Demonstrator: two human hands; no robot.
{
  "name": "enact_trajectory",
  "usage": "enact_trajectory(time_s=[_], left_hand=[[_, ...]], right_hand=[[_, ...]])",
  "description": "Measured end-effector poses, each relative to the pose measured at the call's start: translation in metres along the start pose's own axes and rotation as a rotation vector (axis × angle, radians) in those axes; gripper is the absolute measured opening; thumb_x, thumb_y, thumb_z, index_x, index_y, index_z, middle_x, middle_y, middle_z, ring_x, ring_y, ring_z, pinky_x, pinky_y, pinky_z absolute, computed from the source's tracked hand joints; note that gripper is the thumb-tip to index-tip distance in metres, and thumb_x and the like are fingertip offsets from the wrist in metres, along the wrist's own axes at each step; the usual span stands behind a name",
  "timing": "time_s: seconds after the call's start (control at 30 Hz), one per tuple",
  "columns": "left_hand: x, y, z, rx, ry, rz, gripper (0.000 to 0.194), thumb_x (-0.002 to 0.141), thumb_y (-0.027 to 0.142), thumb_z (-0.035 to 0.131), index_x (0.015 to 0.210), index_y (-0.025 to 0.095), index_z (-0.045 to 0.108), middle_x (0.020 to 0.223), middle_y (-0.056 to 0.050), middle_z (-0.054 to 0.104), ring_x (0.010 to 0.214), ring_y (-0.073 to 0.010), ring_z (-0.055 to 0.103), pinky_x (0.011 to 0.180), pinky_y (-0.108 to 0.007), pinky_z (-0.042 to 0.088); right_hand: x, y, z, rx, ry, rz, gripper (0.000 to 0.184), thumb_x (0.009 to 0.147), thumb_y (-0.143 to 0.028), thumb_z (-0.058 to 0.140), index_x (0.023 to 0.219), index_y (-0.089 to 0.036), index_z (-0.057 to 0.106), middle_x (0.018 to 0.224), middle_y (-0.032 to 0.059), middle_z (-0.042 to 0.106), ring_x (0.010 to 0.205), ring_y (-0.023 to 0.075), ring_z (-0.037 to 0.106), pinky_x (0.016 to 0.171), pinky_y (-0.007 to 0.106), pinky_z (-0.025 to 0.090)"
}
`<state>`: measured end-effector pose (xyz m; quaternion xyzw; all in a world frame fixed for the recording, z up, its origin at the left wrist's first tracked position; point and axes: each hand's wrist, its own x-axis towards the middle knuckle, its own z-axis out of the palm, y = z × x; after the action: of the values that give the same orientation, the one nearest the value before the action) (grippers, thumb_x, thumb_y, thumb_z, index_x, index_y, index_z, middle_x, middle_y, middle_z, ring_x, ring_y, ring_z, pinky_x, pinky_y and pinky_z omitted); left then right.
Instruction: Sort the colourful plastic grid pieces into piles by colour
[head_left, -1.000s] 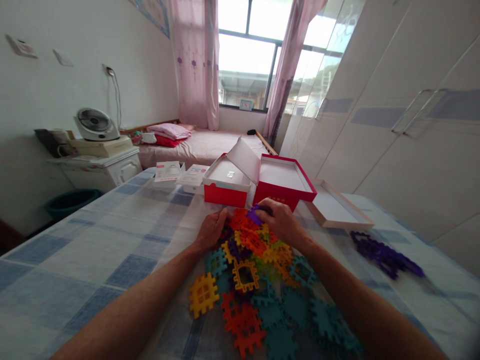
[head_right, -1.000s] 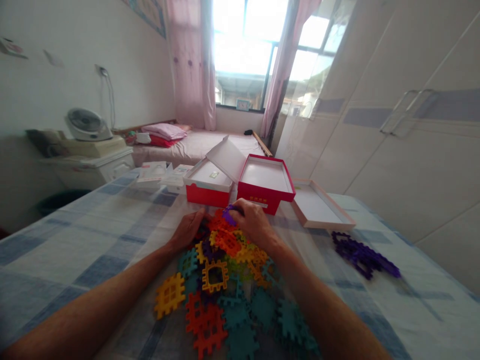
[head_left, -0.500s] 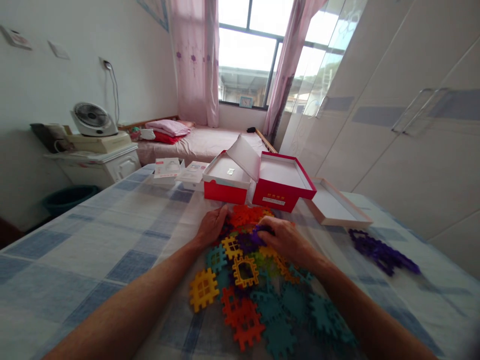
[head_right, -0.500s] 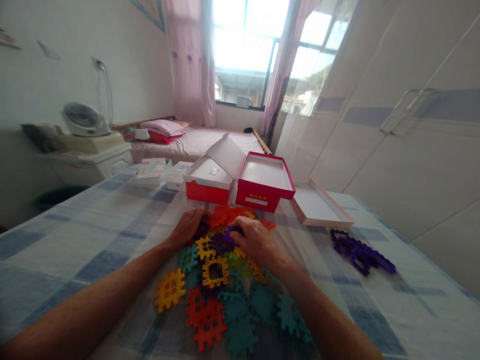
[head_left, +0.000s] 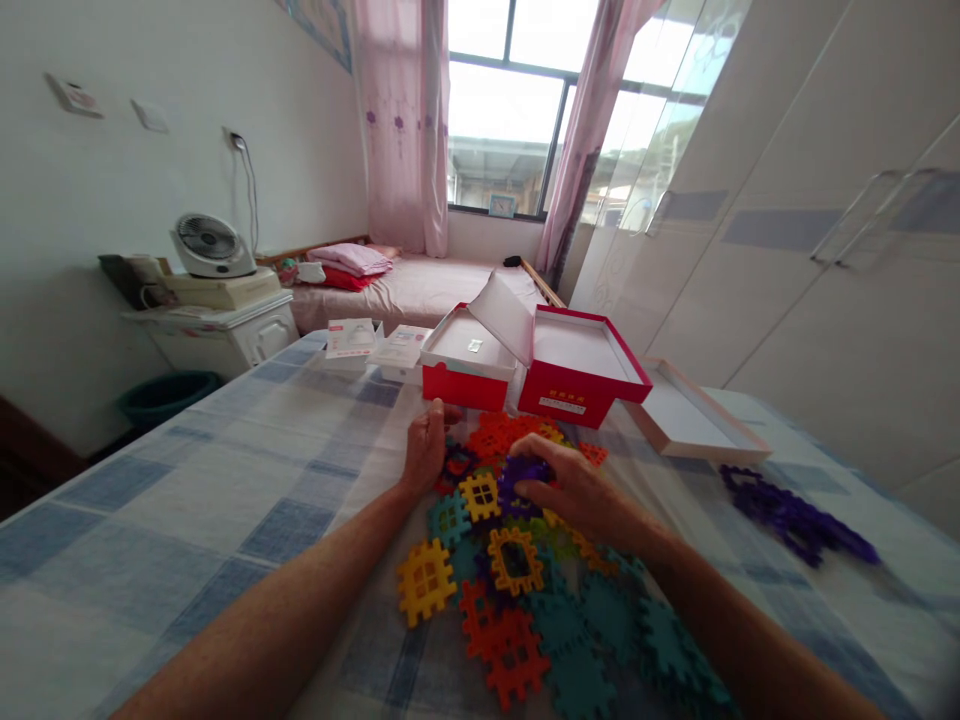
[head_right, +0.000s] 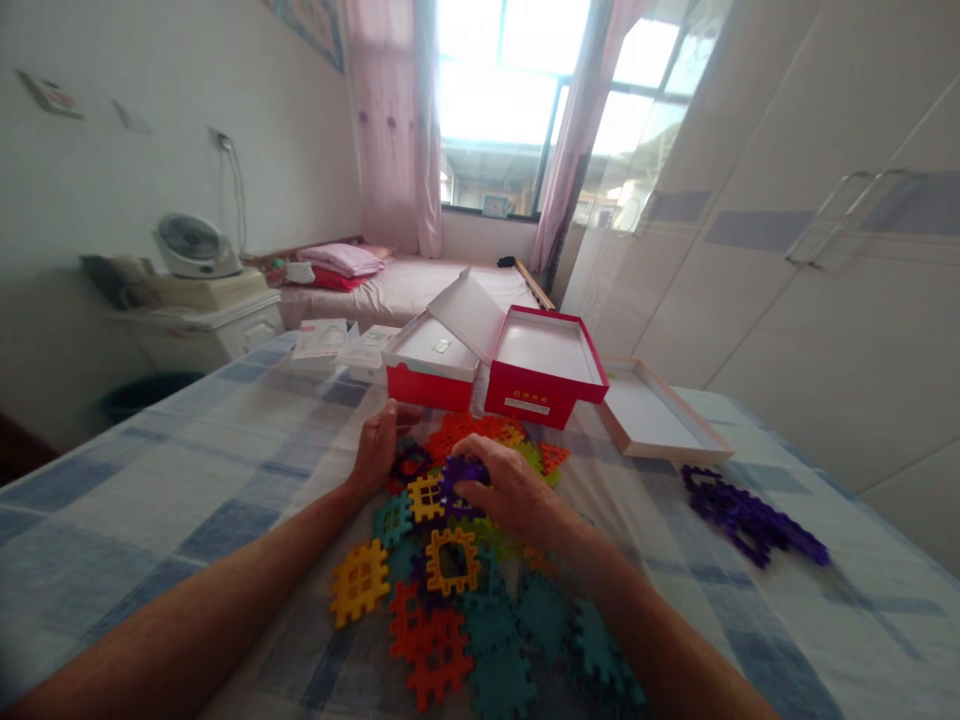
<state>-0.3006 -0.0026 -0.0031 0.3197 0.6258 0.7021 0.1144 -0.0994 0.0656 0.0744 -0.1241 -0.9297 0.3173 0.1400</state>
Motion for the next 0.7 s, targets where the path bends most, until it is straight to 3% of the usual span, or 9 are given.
enact_trajectory(time_s=[0.13, 0.3, 0.5, 0.6, 0.7], left_hand=[[0.003, -0.002, 0.001, -0.227, -0.028, -0.118, 0.062, 0.080, 0.068, 0.038, 0.079, 0.012, 0.066, 0.086, -0.011, 0.069, 0.081, -0.0219, 0.065, 0.076, -0.037, 0.052], [0.011, -0.012, -0.002, -0.333, 0.016, -0.180, 0.063, 0.081, 0.068, 0.036, 0.080, 0.012, 0.066, 0.085, -0.011, 0.069, 0.082, -0.0214, 0.066, 0.081, -0.039, 0.052], [0.011, -0.013, -0.001, -0.255, -0.032, -0.134, 0.066, 0.079, 0.071, 0.036, 0.080, 0.013, 0.066, 0.085, -0.011, 0.069, 0.082, -0.0224, 0.065, 0.080, -0.038, 0.051], [0.008, -0.008, -0.001, -0.226, -0.052, -0.139, 0.067, 0.077, 0.073, 0.036, 0.079, 0.013, 0.066, 0.087, -0.012, 0.069, 0.083, -0.0232, 0.065, 0.079, -0.038, 0.051], [0.007, -0.004, -0.001, -0.213, -0.057, -0.157, 0.068, 0.077, 0.074, 0.035, 0.078, 0.013, 0.066, 0.086, -0.012, 0.069, 0.081, -0.0237, 0.066, 0.077, -0.038, 0.052]], right_hand=[[0.030, -0.011, 0.008, 0.012, 0.065, 0.069, 0.038, 0.077, -0.019, 0.057, 0.115, -0.019, 0.059, 0.104, 0.0041, 0.063, 0.090, 0.0157, 0.058, 0.082, 0.027, 0.044], [0.066, -0.023, 0.026, -0.186, -0.106, 0.094, 0.035, 0.072, -0.021, 0.057, 0.106, -0.017, 0.067, 0.096, 0.0070, 0.068, 0.087, 0.0196, 0.061, 0.076, 0.027, 0.046], [0.075, -0.025, 0.036, -0.302, -0.224, 0.147, 0.036, 0.068, -0.022, 0.058, 0.102, -0.016, 0.069, 0.095, 0.0086, 0.070, 0.087, 0.0237, 0.063, 0.071, 0.028, 0.046], [0.074, -0.022, 0.037, -0.240, -0.213, 0.128, 0.039, 0.065, -0.021, 0.061, 0.104, -0.018, 0.069, 0.098, 0.0059, 0.070, 0.089, 0.0212, 0.062, 0.072, 0.025, 0.046], [0.068, -0.019, 0.033, -0.014, -0.117, 0.126, 0.038, 0.064, -0.018, 0.062, 0.101, -0.016, 0.069, 0.096, 0.0044, 0.069, 0.084, 0.0178, 0.061, 0.071, 0.023, 0.046]])
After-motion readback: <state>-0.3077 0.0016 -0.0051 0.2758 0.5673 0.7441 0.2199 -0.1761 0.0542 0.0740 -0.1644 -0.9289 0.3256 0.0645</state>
